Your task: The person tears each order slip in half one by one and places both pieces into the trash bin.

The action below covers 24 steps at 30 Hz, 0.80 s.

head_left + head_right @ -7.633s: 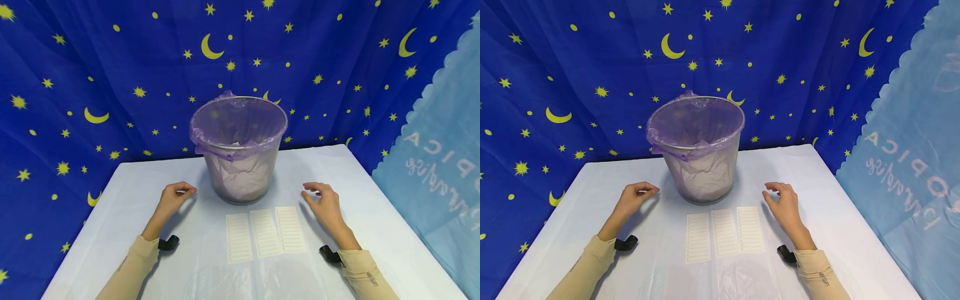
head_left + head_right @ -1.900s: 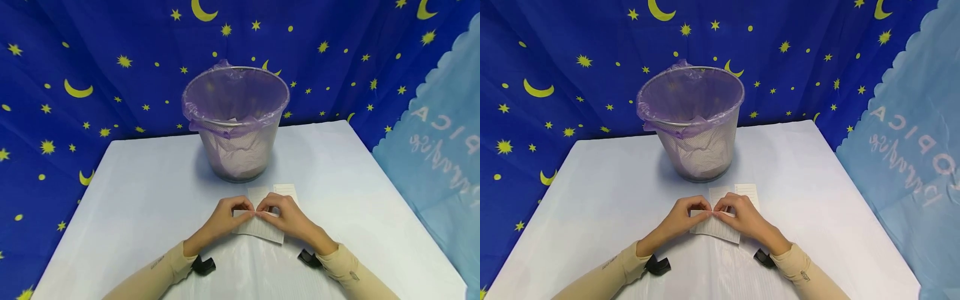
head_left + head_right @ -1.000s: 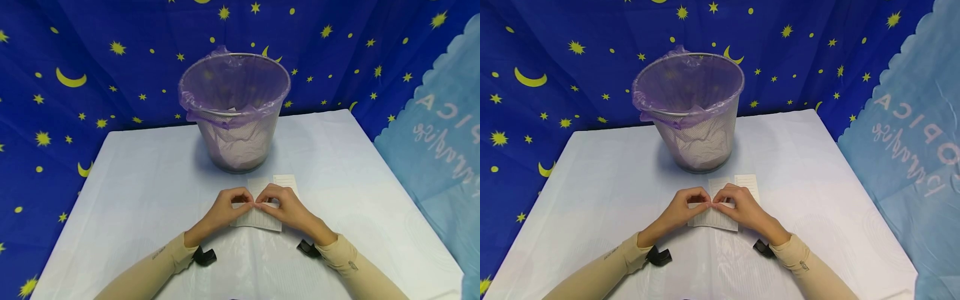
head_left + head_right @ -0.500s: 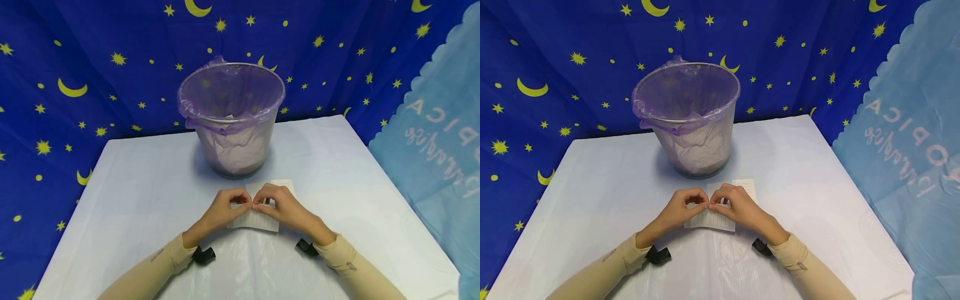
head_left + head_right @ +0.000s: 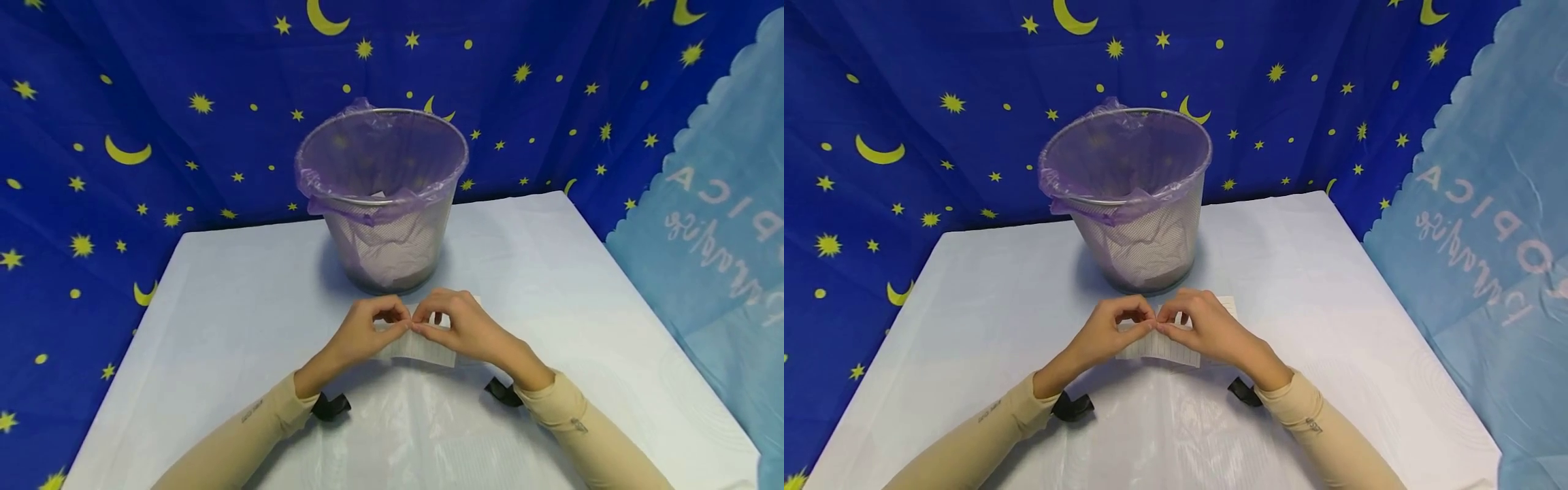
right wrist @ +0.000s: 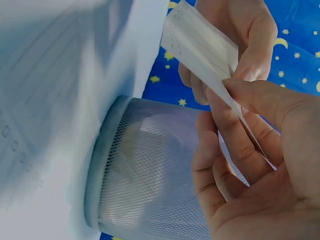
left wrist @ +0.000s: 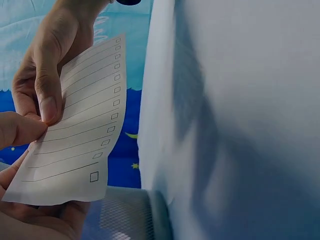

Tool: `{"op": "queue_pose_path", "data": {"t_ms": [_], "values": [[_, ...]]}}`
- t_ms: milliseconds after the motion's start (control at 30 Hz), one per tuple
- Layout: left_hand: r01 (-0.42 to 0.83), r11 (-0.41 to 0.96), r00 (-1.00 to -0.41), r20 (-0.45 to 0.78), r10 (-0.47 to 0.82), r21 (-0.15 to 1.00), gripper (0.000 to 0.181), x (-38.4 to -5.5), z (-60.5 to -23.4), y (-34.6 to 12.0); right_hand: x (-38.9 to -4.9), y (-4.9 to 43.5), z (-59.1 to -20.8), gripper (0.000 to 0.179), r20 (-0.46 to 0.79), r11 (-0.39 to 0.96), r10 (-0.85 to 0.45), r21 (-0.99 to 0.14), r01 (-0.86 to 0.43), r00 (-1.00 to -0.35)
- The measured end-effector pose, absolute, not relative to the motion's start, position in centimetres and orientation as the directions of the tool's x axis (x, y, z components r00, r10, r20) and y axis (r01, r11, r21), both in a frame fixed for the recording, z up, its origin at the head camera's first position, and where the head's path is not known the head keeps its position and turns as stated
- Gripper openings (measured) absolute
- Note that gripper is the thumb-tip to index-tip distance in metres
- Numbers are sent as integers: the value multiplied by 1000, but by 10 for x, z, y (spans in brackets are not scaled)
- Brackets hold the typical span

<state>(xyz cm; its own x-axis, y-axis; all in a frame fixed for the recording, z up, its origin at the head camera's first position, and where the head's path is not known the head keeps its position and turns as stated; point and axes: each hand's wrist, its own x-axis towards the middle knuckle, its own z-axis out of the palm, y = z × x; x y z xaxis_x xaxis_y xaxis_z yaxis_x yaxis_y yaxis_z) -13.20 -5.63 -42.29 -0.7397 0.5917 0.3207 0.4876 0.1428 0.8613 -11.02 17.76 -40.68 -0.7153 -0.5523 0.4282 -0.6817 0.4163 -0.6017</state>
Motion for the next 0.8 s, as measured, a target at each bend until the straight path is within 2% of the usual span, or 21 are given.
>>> {"op": "queue_pose_path", "data": {"t_ms": [300,800], "values": [[574,113,-686,400,608,811,6,-141,-399,-57,-116,178,-382,4,477,414,-550,-558,-719,-686],[630,100,-657,460,597,770,8,-146,-375,-53,-118,181,-355,4,509,404,-547,-534,-743,-664]]}}
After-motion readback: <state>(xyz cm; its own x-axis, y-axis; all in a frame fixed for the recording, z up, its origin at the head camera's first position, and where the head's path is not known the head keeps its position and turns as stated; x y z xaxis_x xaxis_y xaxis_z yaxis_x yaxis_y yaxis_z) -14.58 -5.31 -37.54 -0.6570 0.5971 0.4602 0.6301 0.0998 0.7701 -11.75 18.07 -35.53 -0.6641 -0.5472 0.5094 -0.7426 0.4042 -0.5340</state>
